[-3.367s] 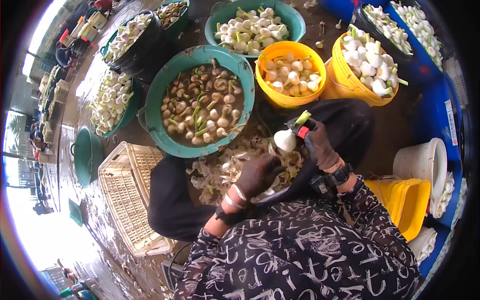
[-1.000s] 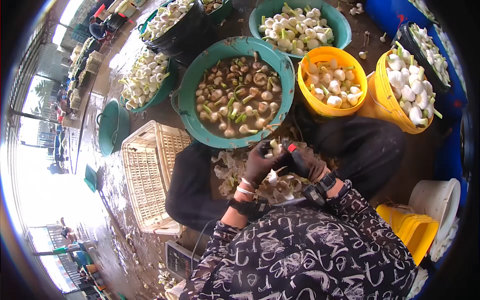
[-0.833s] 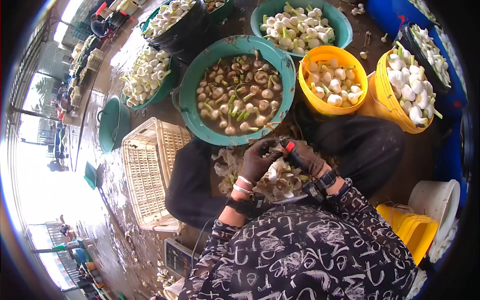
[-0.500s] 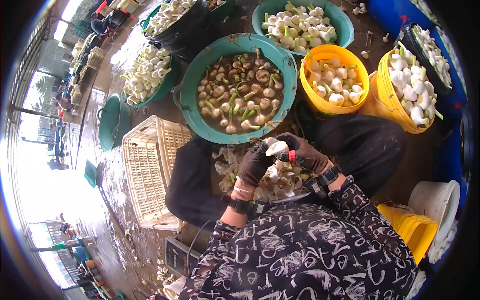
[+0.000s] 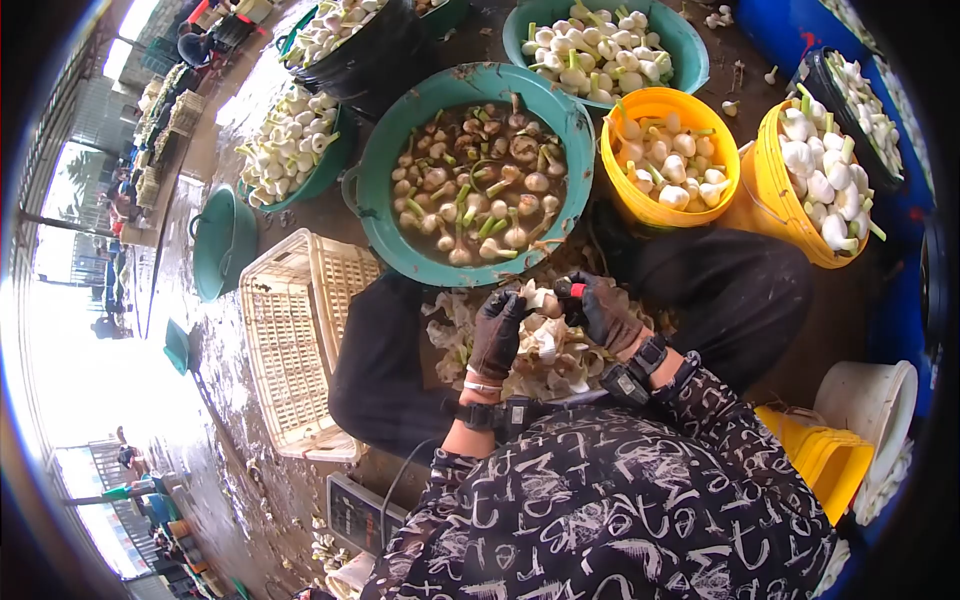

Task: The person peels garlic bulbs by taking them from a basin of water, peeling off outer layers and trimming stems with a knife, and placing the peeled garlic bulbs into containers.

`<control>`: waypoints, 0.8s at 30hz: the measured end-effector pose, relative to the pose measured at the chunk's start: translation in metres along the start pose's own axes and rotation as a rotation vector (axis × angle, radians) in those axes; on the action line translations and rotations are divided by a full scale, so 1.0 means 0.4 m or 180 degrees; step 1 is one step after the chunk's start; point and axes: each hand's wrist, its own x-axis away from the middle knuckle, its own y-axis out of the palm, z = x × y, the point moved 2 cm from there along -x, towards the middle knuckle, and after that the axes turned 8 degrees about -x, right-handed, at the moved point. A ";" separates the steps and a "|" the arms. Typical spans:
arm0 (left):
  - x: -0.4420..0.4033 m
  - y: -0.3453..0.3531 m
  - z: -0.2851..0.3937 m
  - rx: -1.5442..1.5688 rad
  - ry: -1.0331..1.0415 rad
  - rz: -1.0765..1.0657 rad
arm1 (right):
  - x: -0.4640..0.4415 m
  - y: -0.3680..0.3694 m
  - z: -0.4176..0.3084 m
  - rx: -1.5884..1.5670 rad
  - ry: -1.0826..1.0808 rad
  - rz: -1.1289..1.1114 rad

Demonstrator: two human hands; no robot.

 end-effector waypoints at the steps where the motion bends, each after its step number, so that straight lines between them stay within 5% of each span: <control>1: 0.004 -0.013 -0.001 0.0005 -0.0010 -0.0002 | 0.000 -0.003 0.009 0.0004 0.0008 0.0007; 3: 0.013 -0.021 0.020 -0.0467 0.0150 -0.0170 | -0.005 -0.016 0.065 -0.0263 0.1182 0.0346; 4: 0.023 -0.029 0.029 -0.0739 0.0107 -0.0231 | -0.012 -0.024 0.082 -0.0271 0.1189 0.0354; 6: 0.054 -0.013 0.067 -0.0844 0.0181 -0.0617 | -0.030 -0.044 0.129 -0.2091 0.1789 0.0570; 8: 0.091 0.002 0.130 -0.1159 0.0068 -0.1350 | -0.047 -0.052 0.113 -0.2772 0.1894 0.0919; 9: 0.093 -0.023 0.136 -0.1158 0.0070 -0.1335 | -0.049 -0.038 0.070 -0.3037 0.2076 0.1258; 12: 0.112 -0.101 0.161 -0.0261 -0.0383 -0.0686 | -0.049 -0.099 0.128 -0.3449 0.2007 0.0782; 15: 0.037 -0.167 0.144 -0.1600 -0.0890 -0.1459 | -0.052 -0.091 0.154 -0.3701 0.1884 0.1283; 16: 0.000 -0.190 0.120 -0.3609 -0.0557 -0.1027 | -0.050 -0.073 0.115 -0.1879 0.1351 0.0958; 17: -0.020 -0.166 0.122 -0.4319 -0.0169 -0.0570 | -0.047 -0.063 0.091 -0.0710 0.1272 0.0598; 20: -0.179 -0.178 0.060 -0.4252 0.0455 0.0096 | -0.043 -0.053 0.065 0.1640 0.0665 0.0022; 22: -0.274 -0.149 0.068 -0.4520 0.0448 0.0063 | -0.042 -0.064 0.077 0.2239 0.0312 -0.0275; 24: -0.400 -0.174 -0.017 -0.5099 0.0159 -0.0317 | -0.056 -0.091 0.124 0.0231 0.1198 0.0239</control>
